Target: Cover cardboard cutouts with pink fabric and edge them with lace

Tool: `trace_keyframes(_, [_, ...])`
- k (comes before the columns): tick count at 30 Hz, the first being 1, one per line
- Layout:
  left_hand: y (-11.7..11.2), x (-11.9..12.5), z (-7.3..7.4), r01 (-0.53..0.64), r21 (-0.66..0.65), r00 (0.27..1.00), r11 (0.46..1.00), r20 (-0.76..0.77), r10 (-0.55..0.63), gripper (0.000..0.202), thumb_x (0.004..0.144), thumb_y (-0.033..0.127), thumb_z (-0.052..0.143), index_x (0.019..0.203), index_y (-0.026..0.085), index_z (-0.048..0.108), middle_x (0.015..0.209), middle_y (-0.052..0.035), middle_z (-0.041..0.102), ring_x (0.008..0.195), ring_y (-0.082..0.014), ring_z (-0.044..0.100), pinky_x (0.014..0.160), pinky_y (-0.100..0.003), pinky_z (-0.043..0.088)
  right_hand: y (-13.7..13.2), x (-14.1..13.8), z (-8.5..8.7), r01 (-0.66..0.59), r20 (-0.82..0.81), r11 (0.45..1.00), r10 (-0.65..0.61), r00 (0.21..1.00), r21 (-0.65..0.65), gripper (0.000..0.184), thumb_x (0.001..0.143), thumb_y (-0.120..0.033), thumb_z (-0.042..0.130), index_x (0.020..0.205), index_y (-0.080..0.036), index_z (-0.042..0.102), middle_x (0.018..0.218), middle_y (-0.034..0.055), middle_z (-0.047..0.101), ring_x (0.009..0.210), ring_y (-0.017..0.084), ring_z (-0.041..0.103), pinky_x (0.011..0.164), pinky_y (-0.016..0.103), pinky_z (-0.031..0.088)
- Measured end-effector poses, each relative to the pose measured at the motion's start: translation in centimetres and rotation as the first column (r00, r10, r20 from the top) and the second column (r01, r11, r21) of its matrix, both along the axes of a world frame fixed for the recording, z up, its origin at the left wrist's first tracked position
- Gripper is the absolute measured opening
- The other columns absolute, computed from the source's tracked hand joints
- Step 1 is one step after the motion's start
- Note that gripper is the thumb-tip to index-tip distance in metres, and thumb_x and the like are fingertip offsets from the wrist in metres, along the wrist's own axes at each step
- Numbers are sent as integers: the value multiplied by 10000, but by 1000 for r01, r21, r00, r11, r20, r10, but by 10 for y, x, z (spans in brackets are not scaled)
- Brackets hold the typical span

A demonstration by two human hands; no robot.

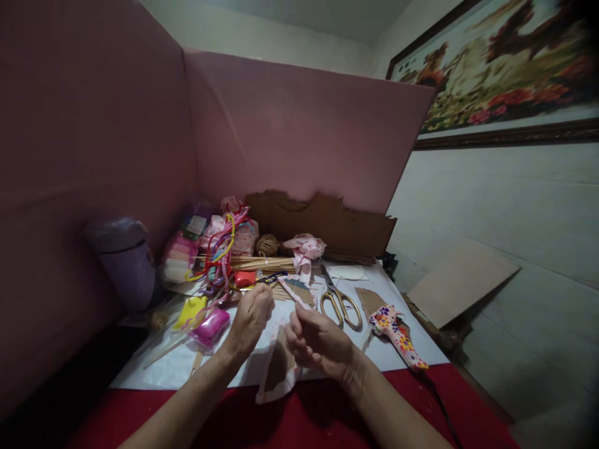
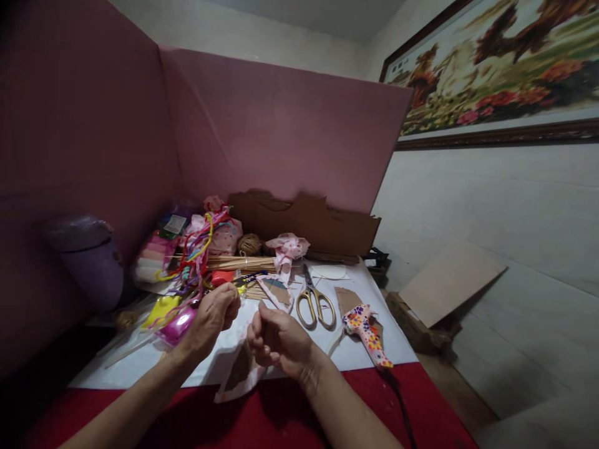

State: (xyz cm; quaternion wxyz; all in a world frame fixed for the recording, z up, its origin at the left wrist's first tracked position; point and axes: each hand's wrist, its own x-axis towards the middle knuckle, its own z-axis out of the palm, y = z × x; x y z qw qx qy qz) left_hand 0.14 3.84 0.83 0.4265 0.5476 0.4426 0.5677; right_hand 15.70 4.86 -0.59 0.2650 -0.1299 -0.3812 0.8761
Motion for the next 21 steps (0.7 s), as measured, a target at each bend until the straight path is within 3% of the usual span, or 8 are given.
trace_keyframes(3, [4,0,-3,-39,2,999,999,-3,39,356,836,395,414,549,204,321,467,82,284,416,-66,226,395,-202,171,1,1,1,-2,-10,1000,2,1000,-14,369,803,-472,564,636,-148,504,516,-36,472,361,24,308,297,126,114])
trace_keyframes(6, [7,-2,-4,-80,50,993,996,-78,84,378,833,400,456,530,185,382,460,72,326,422,-65,263,402,-202,204,1,-1,-1,138,87,990,-140,986,30,368,791,-468,584,636,-141,514,495,-34,483,350,24,329,297,129,116])
trace_keyframes(10, [5,0,-5,33,179,975,983,-223,8,213,825,289,517,675,146,567,617,5,551,577,-100,486,549,-219,384,2,-3,-4,280,215,955,-294,931,94,364,768,-468,611,653,-134,526,489,-35,502,343,21,356,295,131,119])
trace_keyframes(12, [4,1,-7,86,297,947,951,-320,14,108,808,208,548,848,142,623,778,-35,632,721,-130,561,675,-253,430,3,-4,-4,286,238,953,-303,923,104,360,758,-468,613,655,-133,530,483,-37,503,339,21,358,296,133,122])
trace_keyframes(14, [3,2,-9,141,409,924,902,-382,29,174,809,165,553,968,151,622,869,-55,651,794,-144,580,735,-275,438,3,-4,-5,282,245,954,-299,922,103,323,751,-426,611,644,-131,536,468,-40,493,335,23,356,297,133,127])
trace_keyframes(18, [5,1,-10,256,527,893,810,-449,10,127,836,141,526,876,154,646,804,-48,645,753,-134,579,685,-254,446,3,-3,-6,263,264,961,-277,924,86,227,724,-314,567,601,-125,544,455,-33,487,326,32,360,295,139,132])
trace_keyframes(21, [6,-2,-10,297,538,855,789,-517,31,151,832,97,509,824,148,651,758,-40,636,708,-126,570,653,-241,439,4,-2,-8,202,289,979,-199,937,21,238,734,-301,516,562,-136,517,434,-33,469,311,33,335,297,144,100])
